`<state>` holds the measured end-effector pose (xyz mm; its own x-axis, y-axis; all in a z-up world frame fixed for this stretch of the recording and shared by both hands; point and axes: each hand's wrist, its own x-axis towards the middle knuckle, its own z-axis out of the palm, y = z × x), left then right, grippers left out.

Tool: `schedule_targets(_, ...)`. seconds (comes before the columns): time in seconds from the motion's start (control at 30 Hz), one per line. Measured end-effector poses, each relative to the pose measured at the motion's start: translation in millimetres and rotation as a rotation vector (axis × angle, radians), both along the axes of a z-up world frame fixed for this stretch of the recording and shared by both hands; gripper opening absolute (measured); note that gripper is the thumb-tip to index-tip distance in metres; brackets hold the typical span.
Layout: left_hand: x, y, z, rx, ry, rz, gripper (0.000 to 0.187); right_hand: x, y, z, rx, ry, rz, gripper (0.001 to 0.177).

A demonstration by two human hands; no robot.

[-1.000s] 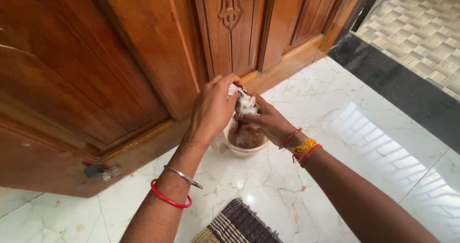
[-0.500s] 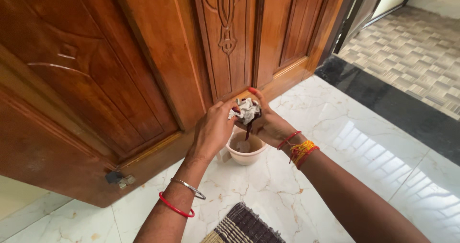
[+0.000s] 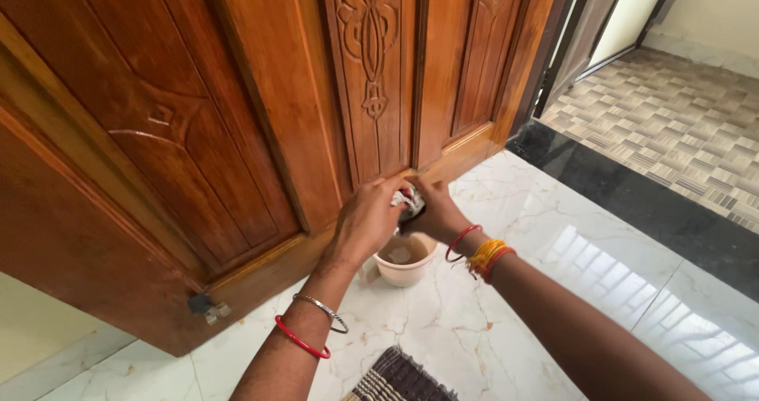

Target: The person wipes a wooden door with a cloth, repeatedly dipping the cloth into a bucket of water to clean the surface. They wipe the door's panels, carvings, and the metal latch area, then wring out the cloth and continue wiping different sections.

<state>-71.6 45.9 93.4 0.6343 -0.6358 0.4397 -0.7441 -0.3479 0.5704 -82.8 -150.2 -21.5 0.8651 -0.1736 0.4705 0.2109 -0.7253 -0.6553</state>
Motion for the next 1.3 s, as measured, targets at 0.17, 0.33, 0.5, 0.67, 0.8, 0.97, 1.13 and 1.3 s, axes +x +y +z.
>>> schedule_targets(0.17,13.0,-11.5,-4.1,-0.057,0.043,0.035,0.026,9.6,7.4,-19.6,-0.032,0.092,-0.001,0.11)
schedule_targets(0.33,41.3,-16.6,-30.6,-0.145,0.104,0.019,0.02,16.5,2.6,-23.3,0.017,0.256,0.155,0.123)
schedule_targets(0.5,53.9,-36.0,-50.5,-0.216,0.282,0.051,0.021,29.9,1.5,-47.8,0.031,-0.054,0.047,0.092)
schedule_targets(0.67,64.3,-43.7,-48.4,-0.153,0.619,0.054,0.021,44.7,-9.8,-41.4,-0.011,0.167,-0.042,0.04)
schedule_targets(0.8,65.1,-43.5,-57.3,-0.081,0.437,-0.002,0.02,43.9,-15.0,-44.2,0.205,0.167,0.089,0.044)
schedule_targets(0.97,67.7,-41.9,-62.7,-0.008,0.469,0.059,0.02,54.7,-14.2,-65.6,0.425,0.514,0.03,0.035)
schedule_targets(1.13,76.7,-39.9,-66.3,-0.017,0.404,0.079,0.019,80.0,-15.5,-95.0,0.237,0.361,0.025,0.023)
schedule_targets(1.3,81.0,-38.9,-69.0,-0.023,0.369,0.073,0.019,92.4,-15.1,-110.6,0.152,0.367,-0.086,0.011)
